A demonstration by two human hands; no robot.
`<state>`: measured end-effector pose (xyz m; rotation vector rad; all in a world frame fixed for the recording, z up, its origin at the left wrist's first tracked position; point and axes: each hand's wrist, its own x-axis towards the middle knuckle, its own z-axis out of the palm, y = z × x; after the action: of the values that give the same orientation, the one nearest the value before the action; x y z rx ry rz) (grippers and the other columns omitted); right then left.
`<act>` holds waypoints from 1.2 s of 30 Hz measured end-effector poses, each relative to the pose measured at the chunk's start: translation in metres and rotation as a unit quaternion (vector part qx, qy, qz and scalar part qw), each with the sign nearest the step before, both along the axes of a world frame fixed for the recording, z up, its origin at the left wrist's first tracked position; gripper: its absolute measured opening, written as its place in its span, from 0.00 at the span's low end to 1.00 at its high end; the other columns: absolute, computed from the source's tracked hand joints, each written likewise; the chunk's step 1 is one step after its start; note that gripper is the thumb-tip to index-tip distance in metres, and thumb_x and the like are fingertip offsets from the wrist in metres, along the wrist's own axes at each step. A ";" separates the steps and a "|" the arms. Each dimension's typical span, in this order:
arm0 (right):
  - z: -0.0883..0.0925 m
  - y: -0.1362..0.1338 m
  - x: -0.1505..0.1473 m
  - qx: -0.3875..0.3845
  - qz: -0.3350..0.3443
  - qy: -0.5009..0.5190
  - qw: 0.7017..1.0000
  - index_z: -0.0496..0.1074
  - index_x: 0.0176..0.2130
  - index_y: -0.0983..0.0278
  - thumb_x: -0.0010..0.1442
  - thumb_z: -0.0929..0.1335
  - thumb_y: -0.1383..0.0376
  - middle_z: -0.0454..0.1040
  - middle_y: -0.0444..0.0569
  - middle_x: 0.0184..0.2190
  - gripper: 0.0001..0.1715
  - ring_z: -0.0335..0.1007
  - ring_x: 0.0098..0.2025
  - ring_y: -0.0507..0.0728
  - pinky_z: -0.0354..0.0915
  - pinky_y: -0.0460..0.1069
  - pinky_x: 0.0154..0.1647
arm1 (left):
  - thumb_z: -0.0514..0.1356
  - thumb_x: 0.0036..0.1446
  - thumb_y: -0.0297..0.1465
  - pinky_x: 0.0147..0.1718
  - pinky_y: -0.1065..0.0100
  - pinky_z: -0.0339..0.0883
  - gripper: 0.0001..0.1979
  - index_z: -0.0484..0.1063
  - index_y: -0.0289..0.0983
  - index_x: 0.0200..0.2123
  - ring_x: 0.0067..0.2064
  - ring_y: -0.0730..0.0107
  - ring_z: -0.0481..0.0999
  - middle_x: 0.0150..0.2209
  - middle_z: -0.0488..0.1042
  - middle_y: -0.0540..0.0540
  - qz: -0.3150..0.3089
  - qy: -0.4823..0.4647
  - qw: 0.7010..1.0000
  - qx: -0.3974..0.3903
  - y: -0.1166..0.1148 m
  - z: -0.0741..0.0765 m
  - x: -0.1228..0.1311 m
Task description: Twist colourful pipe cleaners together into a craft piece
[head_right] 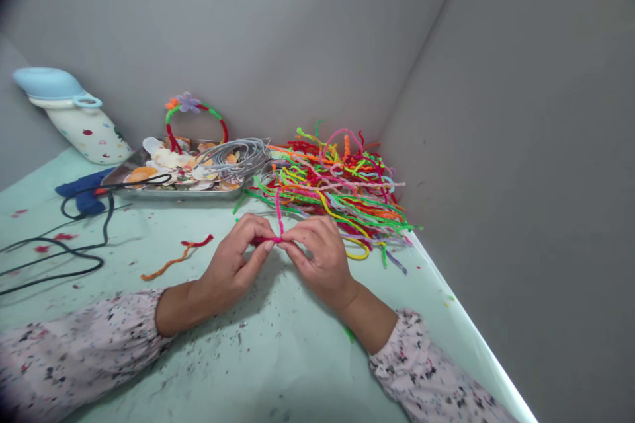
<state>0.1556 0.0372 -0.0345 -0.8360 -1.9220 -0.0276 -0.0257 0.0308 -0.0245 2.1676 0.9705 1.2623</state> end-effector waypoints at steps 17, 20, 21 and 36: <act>0.001 0.000 0.000 0.000 -0.005 -0.016 1.000 0.73 0.41 0.59 0.57 0.71 0.69 0.75 0.47 0.34 0.09 0.68 0.40 0.57 0.66 0.56 0.43 | 0.53 0.62 0.24 0.42 0.63 0.64 0.04 0.67 0.36 0.38 0.43 0.66 0.67 0.38 0.67 0.45 0.012 0.010 1.000 0.018 -0.001 0.000 0.000; 0.002 0.000 0.000 -0.012 -0.006 -0.012 1.000 0.74 0.40 0.59 0.58 0.71 0.68 0.75 0.47 0.34 0.08 0.68 0.40 0.57 0.66 0.55 0.43 | 0.53 0.62 0.25 0.43 0.62 0.64 0.04 0.67 0.37 0.38 0.44 0.65 0.67 0.38 0.68 0.44 0.016 0.015 1.000 0.019 -0.002 0.000 0.000; 0.002 0.000 -0.001 -0.018 -0.004 -0.010 1.000 0.74 0.40 0.59 0.58 0.71 0.67 0.75 0.47 0.34 0.07 0.68 0.40 0.57 0.66 0.55 0.43 | 0.53 0.62 0.25 0.43 0.62 0.64 0.04 0.67 0.37 0.38 0.44 0.64 0.67 0.39 0.68 0.44 0.017 0.017 1.000 0.020 -0.002 0.000 0.000; 0.002 0.000 0.000 -0.112 0.046 -0.021 0.992 0.69 0.38 0.61 0.62 0.66 0.67 0.71 0.48 0.35 0.01 0.66 0.41 0.57 0.64 0.55 0.44 | 0.51 0.62 0.24 0.42 0.63 0.65 0.05 0.65 0.37 0.38 0.43 0.64 0.68 0.39 0.68 0.43 0.015 0.053 0.998 0.038 0.000 -0.002 0.000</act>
<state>0.1556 0.0369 -0.0324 -0.9001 -2.0269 0.2307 -0.0262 0.0307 -0.0267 2.3062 1.0169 1.2267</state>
